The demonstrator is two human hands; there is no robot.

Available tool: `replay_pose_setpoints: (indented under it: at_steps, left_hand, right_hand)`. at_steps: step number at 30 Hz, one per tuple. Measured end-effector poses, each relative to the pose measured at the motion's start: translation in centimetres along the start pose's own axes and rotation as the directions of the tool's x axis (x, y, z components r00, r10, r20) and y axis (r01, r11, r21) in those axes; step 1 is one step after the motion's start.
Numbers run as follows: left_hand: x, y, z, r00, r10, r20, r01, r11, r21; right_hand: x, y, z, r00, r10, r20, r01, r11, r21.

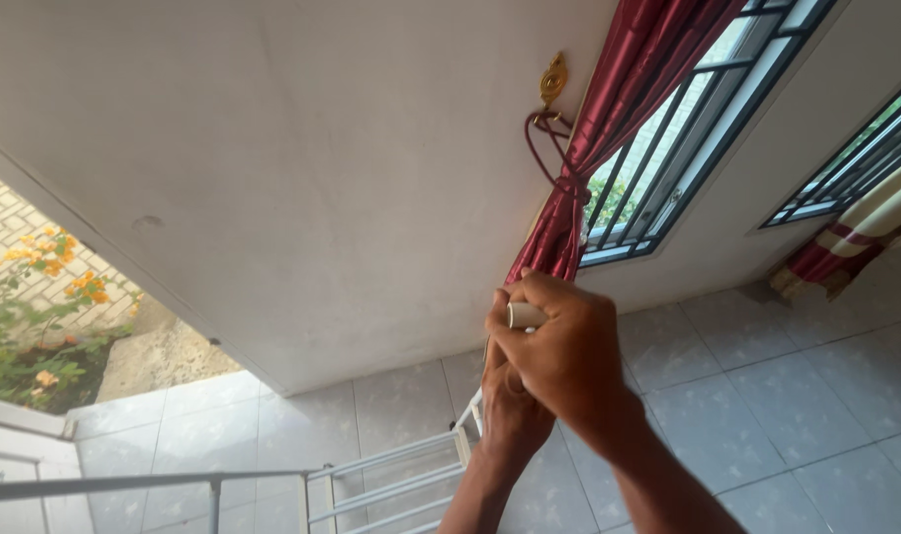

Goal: The person disassembles a white metal clothes drying rack by hand, removing multiple horizontal and vertical poles and plastic connectors. The parts are placed on the tiled floor as the rack is taken apart.

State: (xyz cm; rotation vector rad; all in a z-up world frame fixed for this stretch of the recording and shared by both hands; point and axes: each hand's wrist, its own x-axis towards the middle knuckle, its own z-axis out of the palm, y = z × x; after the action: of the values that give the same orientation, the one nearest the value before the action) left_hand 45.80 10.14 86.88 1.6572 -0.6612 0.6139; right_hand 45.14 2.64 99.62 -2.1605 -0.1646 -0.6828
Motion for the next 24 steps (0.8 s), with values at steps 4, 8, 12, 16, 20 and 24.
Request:
replay_pose_setpoints:
  at_steps: [4,8,12,16,20,24]
  left_hand:
    - [-0.2,-0.6,-0.7,0.995,-0.055,0.085,0.058,0.998,-0.039]
    - [0.3,-0.4,-0.6,0.997,-0.031,0.071,0.027,0.998,0.059]
    - [0.5,1.5,-0.5,0.990,0.125,-0.060,-0.094,0.923,0.373]
    - [-0.4,3.8,0.2,0.974,0.052,-0.219,0.093,0.792,0.604]
    - [-1.3,4.2,1.6,0.974,-0.115,-0.194,0.171,0.937,0.305]
    - [-1.3,2.9,2.8,0.979,-0.095,-0.180,0.115,0.988,0.103]
  right_hand:
    - [1.4,0.8,-0.7,0.976,-0.038,0.213,0.008,0.990,0.140]
    - [3.4,2.1,-1.8,0.844,-0.225,0.488,0.032,0.928,0.372]
    - [3.0,2.1,-2.2,0.847,-0.008,0.531,-0.128,0.967,0.219]
    - [3.3,2.8,-2.3,0.806,0.030,0.591,-0.310,0.872,0.378]
    - [4.2,5.1,-2.0,0.742,-0.278,0.610,-0.218,0.761,0.611]
    - [3.1,6.9,-0.2,0.828,-0.348,0.439,-0.197,0.553,0.810]
